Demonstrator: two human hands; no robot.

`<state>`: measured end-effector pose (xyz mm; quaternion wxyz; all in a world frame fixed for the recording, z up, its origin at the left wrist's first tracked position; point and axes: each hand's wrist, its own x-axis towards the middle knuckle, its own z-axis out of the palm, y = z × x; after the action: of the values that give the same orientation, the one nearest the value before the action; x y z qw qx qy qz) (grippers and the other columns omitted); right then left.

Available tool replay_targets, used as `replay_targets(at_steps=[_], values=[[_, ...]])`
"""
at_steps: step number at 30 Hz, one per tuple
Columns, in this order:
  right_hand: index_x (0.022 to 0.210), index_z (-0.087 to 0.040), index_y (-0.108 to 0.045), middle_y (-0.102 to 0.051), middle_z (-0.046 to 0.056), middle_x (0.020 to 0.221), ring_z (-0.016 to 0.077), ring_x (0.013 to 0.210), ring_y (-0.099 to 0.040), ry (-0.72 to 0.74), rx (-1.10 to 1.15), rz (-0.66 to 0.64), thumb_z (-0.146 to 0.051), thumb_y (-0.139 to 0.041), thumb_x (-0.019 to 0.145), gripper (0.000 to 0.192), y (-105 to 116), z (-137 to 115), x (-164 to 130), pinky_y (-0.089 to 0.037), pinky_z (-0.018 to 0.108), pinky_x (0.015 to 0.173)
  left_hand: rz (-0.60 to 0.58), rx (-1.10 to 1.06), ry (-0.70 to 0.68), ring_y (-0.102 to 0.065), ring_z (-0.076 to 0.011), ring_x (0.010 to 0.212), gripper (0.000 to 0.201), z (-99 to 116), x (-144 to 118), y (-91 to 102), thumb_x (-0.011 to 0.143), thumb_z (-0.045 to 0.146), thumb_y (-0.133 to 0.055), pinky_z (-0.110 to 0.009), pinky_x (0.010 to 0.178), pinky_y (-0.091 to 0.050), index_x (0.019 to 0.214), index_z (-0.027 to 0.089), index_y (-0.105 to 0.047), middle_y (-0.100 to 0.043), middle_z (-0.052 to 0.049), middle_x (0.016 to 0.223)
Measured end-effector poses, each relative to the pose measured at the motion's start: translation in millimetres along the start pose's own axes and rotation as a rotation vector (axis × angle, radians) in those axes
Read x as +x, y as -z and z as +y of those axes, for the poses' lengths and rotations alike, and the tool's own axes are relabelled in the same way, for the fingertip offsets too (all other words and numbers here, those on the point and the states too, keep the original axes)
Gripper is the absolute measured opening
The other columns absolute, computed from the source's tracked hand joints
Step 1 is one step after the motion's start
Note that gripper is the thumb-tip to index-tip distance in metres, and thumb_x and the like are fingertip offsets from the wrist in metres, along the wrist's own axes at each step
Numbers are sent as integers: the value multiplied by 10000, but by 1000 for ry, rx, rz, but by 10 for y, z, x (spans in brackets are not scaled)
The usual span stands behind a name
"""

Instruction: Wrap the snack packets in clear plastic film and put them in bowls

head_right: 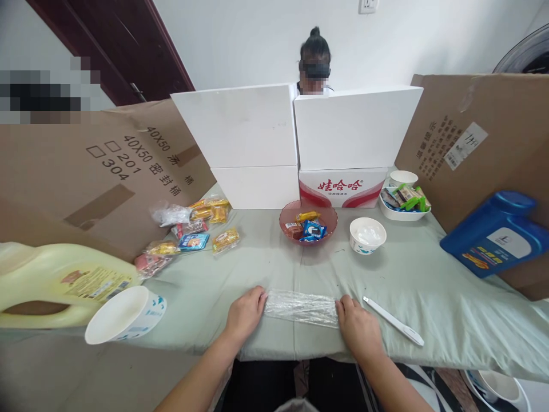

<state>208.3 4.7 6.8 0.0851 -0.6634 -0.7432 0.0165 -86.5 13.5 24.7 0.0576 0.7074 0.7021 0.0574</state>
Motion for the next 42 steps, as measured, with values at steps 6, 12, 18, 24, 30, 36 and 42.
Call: replay_targets(at_steps=[6, 12, 18, 24, 30, 36, 42], values=[[1035, -169, -585, -654, 115, 980, 250, 860, -633, 98, 54, 271, -383, -387, 964, 301, 86, 37, 21, -471, 372, 728, 51, -120, -26, -643, -182, 851, 168, -27, -26, 54, 929, 233, -464, -290, 757, -486, 1037, 198, -587, -658, -46, 1006], [1191, -184, -575, -595, 115, 1246, 267, 1215, -498, 434, 152, 330, -326, -487, 928, 311, 183, -263, -16, -378, 446, 1025, 358, -20, -84, -534, -333, 1109, 300, 193, -144, 188, 899, 259, -503, -468, 913, -453, 1159, 144, -598, -569, -166, 1204], [1449, -169, -347, -361, 109, 1505, 294, 1400, -276, 659, 128, 58, -386, -564, 861, 664, -34, -660, 28, -282, 503, 1114, 413, -55, -318, -508, -293, 1196, 312, 482, -204, 65, 916, 122, -394, -459, 975, -406, 1089, 201, -641, -611, -107, 1219], [1405, -151, -409, -461, 128, 1433, 292, 1367, -336, 544, 213, 53, -340, -561, 863, 593, -44, -578, 27, -318, 487, 1092, 155, -254, -339, -561, -274, 1071, 331, 201, -117, 163, 845, 279, -596, -450, 932, -452, 1169, 211, -586, -636, -82, 1122], [1312, -196, -513, -635, 119, 1145, 288, 1056, -555, 482, 319, -9, -425, -696, 765, 621, 194, -420, 16, -415, 470, 943, -91, -280, -366, -564, -258, 1023, 506, -99, -149, 377, 677, 331, -786, -411, 929, -436, 1140, 235, -607, -653, -48, 1040], [1169, -218, -620, -637, 83, 986, 272, 954, -560, 396, 296, -87, -538, -768, 658, 621, 294, -329, 80, -447, 423, 871, -210, -443, -282, -601, -178, 853, 213, -234, -122, 429, 745, 185, -665, -281, 792, -455, 953, 218, -637, -659, 0, 895], [1160, -211, -600, -627, 79, 1063, 241, 986, -584, 302, 290, -182, -325, -671, 789, 394, 312, -214, 164, -465, 353, 845, -246, -541, -203, -602, -161, 812, 116, -297, -46, 447, 816, 176, -497, -252, 742, -435, 866, 213, -595, -660, 9, 864]])
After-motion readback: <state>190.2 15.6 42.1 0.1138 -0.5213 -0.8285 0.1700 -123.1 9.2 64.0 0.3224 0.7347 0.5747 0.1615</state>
